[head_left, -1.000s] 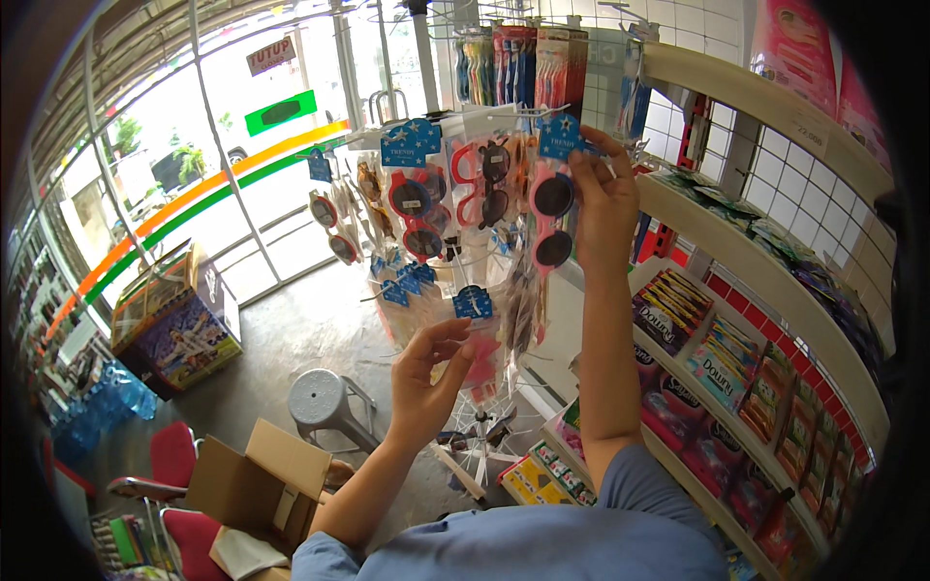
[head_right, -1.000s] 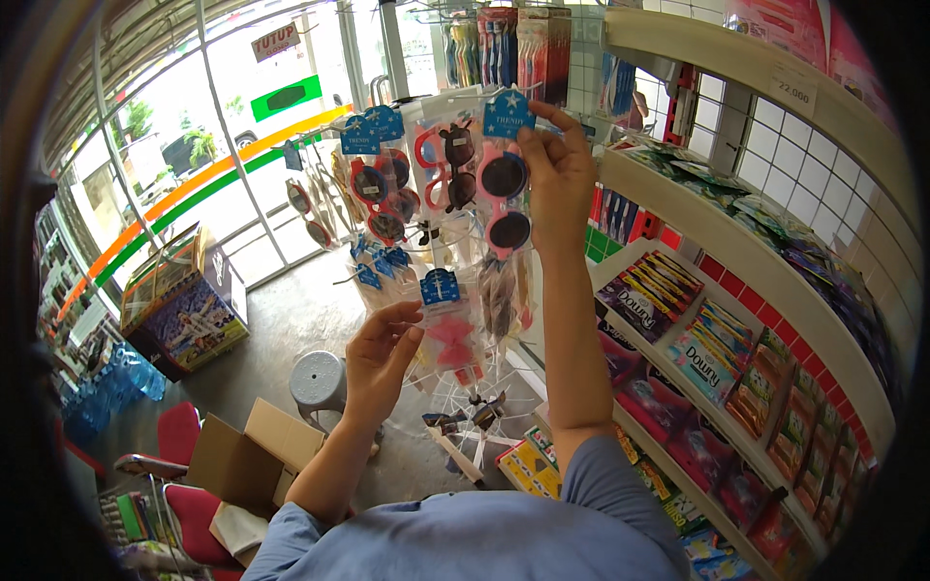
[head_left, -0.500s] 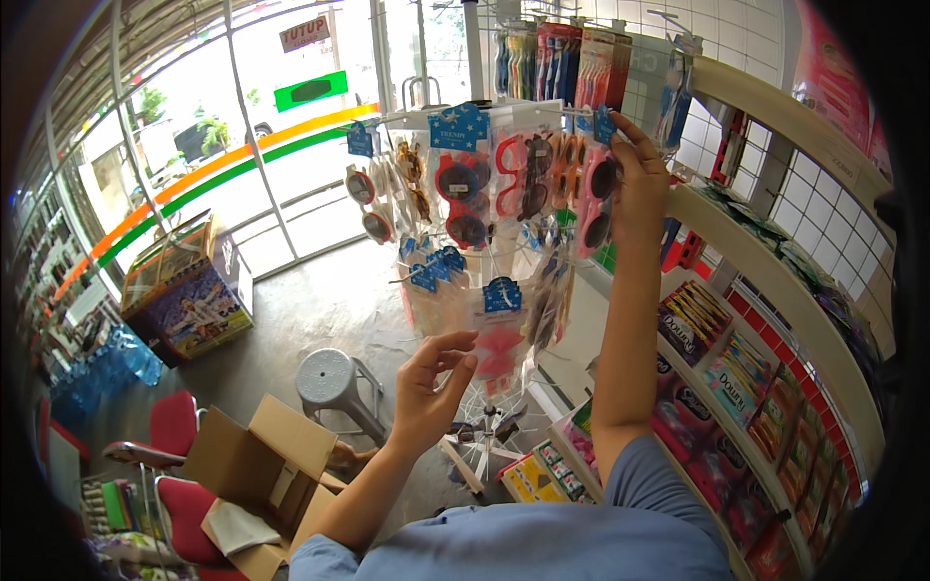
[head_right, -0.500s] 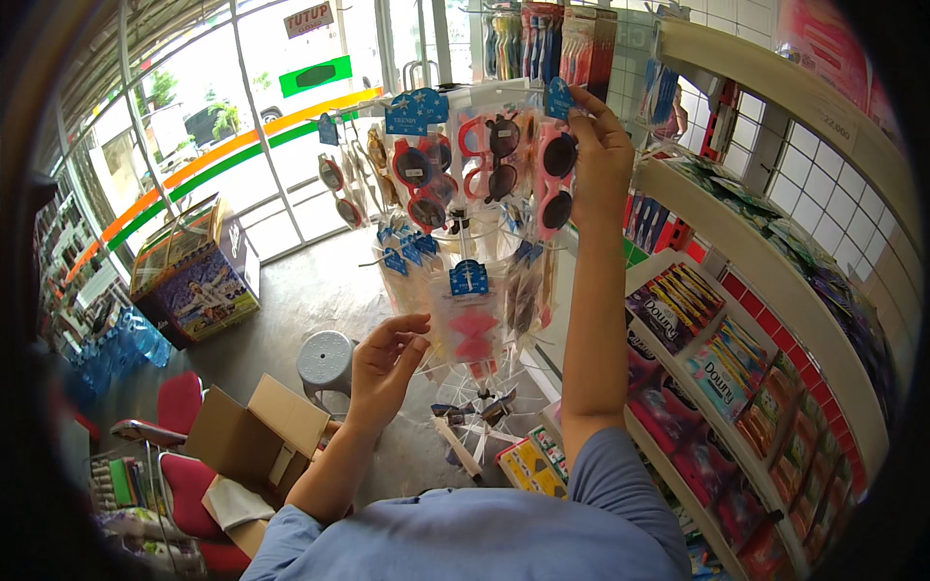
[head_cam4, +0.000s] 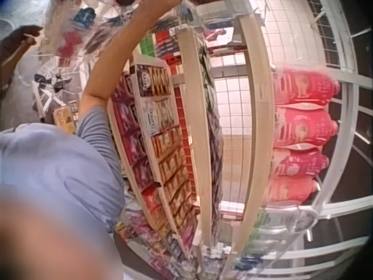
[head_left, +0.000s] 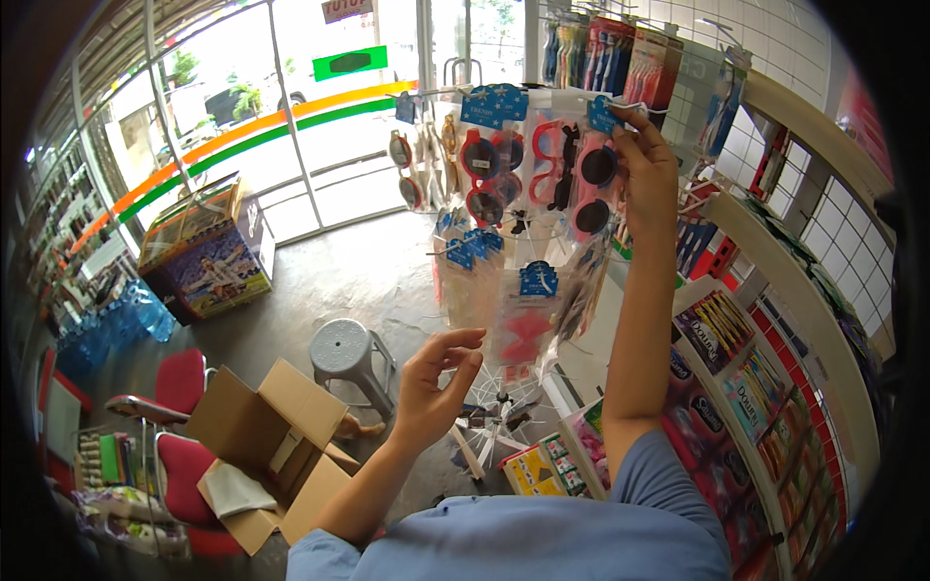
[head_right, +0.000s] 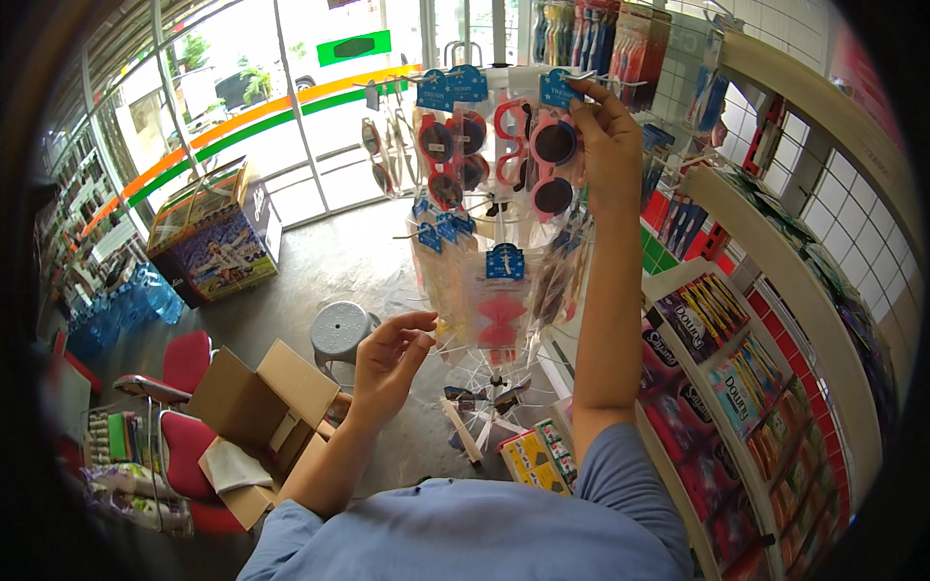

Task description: The person removes packaged sunglasses from a cardboard box and hangs them one by one on a rotating display stand. The person repeats this process for multiple items until the box is empty.

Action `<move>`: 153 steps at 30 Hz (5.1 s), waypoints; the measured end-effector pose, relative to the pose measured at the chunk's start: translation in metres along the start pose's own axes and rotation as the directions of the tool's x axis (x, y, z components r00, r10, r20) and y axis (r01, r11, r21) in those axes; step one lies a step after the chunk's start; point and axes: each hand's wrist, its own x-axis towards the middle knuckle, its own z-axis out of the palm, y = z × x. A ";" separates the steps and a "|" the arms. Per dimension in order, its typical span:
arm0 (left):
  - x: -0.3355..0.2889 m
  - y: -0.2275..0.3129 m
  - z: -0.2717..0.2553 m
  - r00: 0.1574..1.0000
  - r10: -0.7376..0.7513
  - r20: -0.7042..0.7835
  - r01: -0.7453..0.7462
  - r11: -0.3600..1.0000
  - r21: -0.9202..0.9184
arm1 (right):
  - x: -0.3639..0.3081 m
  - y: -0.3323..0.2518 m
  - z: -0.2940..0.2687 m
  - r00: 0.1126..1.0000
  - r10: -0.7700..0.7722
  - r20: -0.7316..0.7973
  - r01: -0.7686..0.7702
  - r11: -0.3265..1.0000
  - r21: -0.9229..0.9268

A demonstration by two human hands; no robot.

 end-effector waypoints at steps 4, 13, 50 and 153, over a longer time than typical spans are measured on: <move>-0.008 0.001 -0.010 0.999 0.022 -0.030 -0.021 0.999 0.030 | 0.002 0.012 0.019 1.000 -0.010 0.025 0.011 0.997 -0.070; -0.033 0.006 -0.048 0.988 0.031 -0.150 -0.012 0.991 0.131 | -0.003 0.039 0.062 0.997 -0.047 0.053 0.054 0.987 -0.149; -0.345 -0.183 -0.413 0.293 -0.545 -0.786 0.704 0.679 -0.209 | -0.570 0.321 0.418 -0.057 0.765 0.642 -0.145 0.630 -0.763; 0.030 0.003 0.042 0.985 0.127 0.116 -0.142 0.981 0.130 | -0.223 -0.008 -0.014 0.951 0.308 0.017 -0.303 0.944 -0.131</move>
